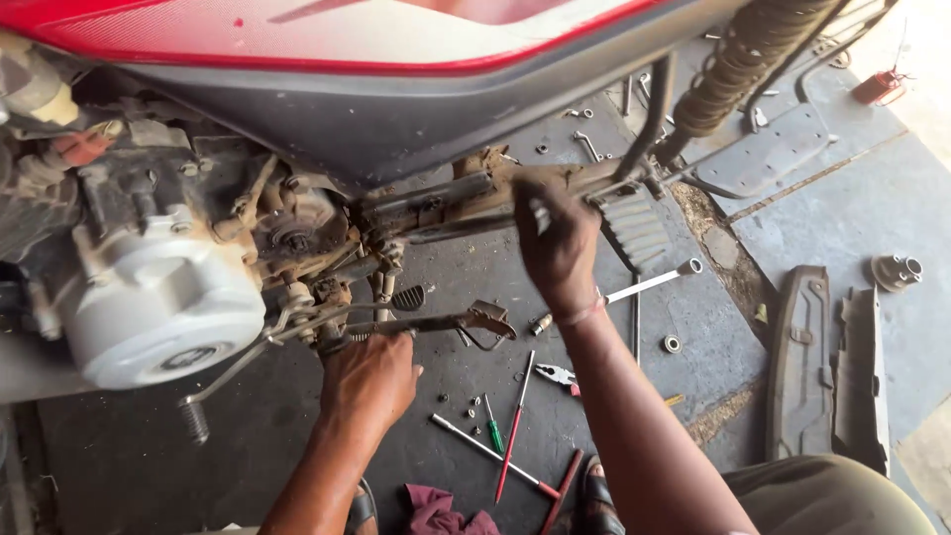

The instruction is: Repairing a motorcycle engine and chain drive assembly.

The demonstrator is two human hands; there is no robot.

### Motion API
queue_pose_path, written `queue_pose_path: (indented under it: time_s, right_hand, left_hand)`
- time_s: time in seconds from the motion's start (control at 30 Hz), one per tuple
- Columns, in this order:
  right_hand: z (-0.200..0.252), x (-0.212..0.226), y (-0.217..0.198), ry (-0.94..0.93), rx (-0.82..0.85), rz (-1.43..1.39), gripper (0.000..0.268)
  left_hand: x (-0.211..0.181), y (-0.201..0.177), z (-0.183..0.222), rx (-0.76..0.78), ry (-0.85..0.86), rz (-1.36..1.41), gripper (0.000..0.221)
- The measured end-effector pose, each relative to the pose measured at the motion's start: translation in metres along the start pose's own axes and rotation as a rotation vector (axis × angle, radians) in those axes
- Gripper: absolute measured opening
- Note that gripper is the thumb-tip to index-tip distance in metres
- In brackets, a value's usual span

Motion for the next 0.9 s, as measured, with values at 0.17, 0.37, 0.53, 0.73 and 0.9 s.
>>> queue_pose_path:
  time_s: [0.17, 0.37, 0.53, 0.73, 0.9]
  right_hand:
    - [0.017, 0.012, 0.016, -0.218, 0.147, 0.13, 0.02]
    - [0.014, -0.005, 0.011, -0.159, 0.171, 0.299, 0.029]
    - [0.014, -0.007, 0.008, -0.221, 0.214, 0.231, 0.046]
    - [0.012, -0.006, 0.024, -0.275, 0.236, 0.244, 0.033]
    - [0.016, -0.037, 0.027, -0.119, 0.143, 0.225, 0.028]
  left_hand:
    - [0.004, 0.016, -0.014, -0.172, 0.045, -0.027, 0.025]
    - [-0.001, 0.019, -0.022, -0.285, 0.018, -0.058, 0.032]
    - [0.006, 0.035, -0.039, -0.508, 0.03, 0.04, 0.034]
    - [-0.002, 0.006, -0.033, -0.268, -0.087, -0.038, 0.033]
    - [0.0, 0.004, -0.036, -0.229, -0.112, -0.05, 0.033]
Point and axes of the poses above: each hand's wrist, its own z-axis away from the middle knuckle, its own y-axis out of the palm, x = y × z, the point moved 6 cm from there along -z, towards the middle knuckle, and after that the axes turned 14 degrees about -y, right-handed, at the moved point
